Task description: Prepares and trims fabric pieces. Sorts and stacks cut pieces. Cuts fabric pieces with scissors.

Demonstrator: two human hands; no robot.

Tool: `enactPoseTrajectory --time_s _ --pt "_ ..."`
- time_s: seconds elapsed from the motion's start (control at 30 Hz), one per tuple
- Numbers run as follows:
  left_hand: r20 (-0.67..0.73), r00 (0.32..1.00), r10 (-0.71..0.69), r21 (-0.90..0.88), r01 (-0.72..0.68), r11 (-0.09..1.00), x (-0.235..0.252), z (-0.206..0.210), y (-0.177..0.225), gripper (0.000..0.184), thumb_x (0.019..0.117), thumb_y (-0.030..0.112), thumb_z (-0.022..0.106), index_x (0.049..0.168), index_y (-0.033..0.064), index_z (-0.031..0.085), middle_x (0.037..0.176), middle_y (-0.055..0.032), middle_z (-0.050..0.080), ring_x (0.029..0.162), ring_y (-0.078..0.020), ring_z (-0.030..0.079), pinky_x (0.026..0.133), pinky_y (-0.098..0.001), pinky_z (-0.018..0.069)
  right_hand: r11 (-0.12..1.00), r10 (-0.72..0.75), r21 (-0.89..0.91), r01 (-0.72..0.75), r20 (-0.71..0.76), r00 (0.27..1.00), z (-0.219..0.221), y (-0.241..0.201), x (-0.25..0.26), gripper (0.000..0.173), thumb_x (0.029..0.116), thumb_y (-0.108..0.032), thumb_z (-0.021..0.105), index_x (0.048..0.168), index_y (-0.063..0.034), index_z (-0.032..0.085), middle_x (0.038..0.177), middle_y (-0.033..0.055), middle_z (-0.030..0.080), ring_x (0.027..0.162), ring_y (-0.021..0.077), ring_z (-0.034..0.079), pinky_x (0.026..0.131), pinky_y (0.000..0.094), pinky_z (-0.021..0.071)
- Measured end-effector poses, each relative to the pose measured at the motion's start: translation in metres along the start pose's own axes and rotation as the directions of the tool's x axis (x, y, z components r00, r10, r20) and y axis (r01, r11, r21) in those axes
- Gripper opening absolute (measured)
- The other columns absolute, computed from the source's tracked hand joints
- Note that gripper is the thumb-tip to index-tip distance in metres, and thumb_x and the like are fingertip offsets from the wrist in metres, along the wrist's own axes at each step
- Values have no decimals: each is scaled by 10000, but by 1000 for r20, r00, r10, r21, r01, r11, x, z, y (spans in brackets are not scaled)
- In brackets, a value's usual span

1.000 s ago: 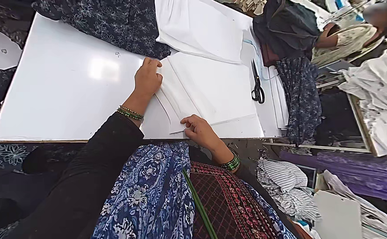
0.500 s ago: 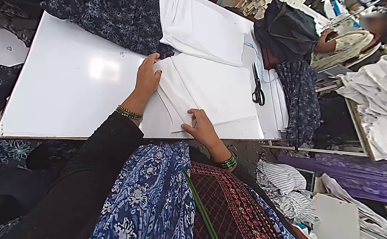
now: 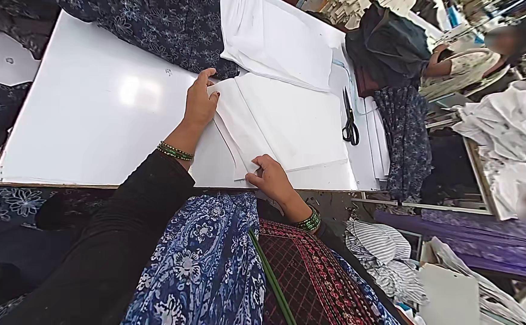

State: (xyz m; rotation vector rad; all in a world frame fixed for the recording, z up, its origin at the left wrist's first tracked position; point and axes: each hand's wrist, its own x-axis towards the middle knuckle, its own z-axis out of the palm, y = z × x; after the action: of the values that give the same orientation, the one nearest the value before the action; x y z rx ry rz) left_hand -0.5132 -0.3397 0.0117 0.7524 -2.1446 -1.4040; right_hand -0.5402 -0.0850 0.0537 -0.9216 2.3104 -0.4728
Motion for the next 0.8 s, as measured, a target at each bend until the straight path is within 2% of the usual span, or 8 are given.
enactPoseTrajectory --time_s 0.07,0.1,0.17,0.27,0.37,0.5,0.67,0.8 --pt "3 1000 6 17 -6 1000 2 -1 0 536 990 -10 541 1510 -6 409 1290 -273 625 1179 -396 630 1027 -532 484 993 -103 48 104 -16 995 6 5 -1 202 926 -173 671 981 21 689 882 100 600 795 179 562 753 348 468" --pt "2 1000 9 22 -9 1000 2 -1 0 533 992 -10 539 1509 -8 411 1286 -274 627 1183 -398 628 1030 -533 480 987 -148 57 149 -27 989 8 5 -2 189 930 -168 661 954 17 694 864 93 599 777 165 556 739 332 465" --pt "0 1000 13 27 -13 1000 1 -1 -1 529 990 -12 541 1504 -13 415 1291 -282 625 1186 -401 628 1029 -529 481 978 -207 8 207 -39 978 12 5 -4 190 940 -162 638 951 11 714 877 114 623 792 193 583 756 354 476" --pt "9 1000 17 55 -18 998 1 -1 2 543 986 -19 543 1512 -11 410 1291 -289 623 1189 -407 625 1033 -525 479 939 -330 -121 321 -61 942 15 5 -7 200 940 -124 610 961 23 745 936 185 692 894 317 672 823 457 521" --pt "23 1000 13 91 -15 996 1 -2 4 552 988 -15 544 1521 -10 400 1269 -288 631 1174 -413 632 1029 -537 478 859 -490 -239 453 -124 863 24 10 -7 168 901 -86 603 884 4 744 892 184 701 874 356 693 748 483 541" --pt "32 999 14 112 -18 994 2 -3 4 561 982 -15 555 1521 -11 400 1248 -284 642 1154 -415 639 1019 -541 483 782 -599 -323 533 -150 787 29 14 -4 148 881 -81 607 812 -7 715 831 161 690 806 339 694 662 461 539" --pt "34 999 -11 97 8 995 4 -3 3 590 978 15 603 1529 3 391 1267 -283 632 1171 -423 629 1031 -553 473 832 -546 -249 496 -209 811 25 15 -7 150 868 -75 576 835 10 695 845 172 687 790 336 690 663 461 539" --pt "58 998 -23 96 17 995 5 -2 3 646 957 27 642 1542 10 367 1242 -267 639 1098 -408 654 980 -558 504 869 -482 -200 453 -135 865 22 16 -7 240 893 -67 568 1028 -11 758 975 184 717 901 350 704 768 488 557"
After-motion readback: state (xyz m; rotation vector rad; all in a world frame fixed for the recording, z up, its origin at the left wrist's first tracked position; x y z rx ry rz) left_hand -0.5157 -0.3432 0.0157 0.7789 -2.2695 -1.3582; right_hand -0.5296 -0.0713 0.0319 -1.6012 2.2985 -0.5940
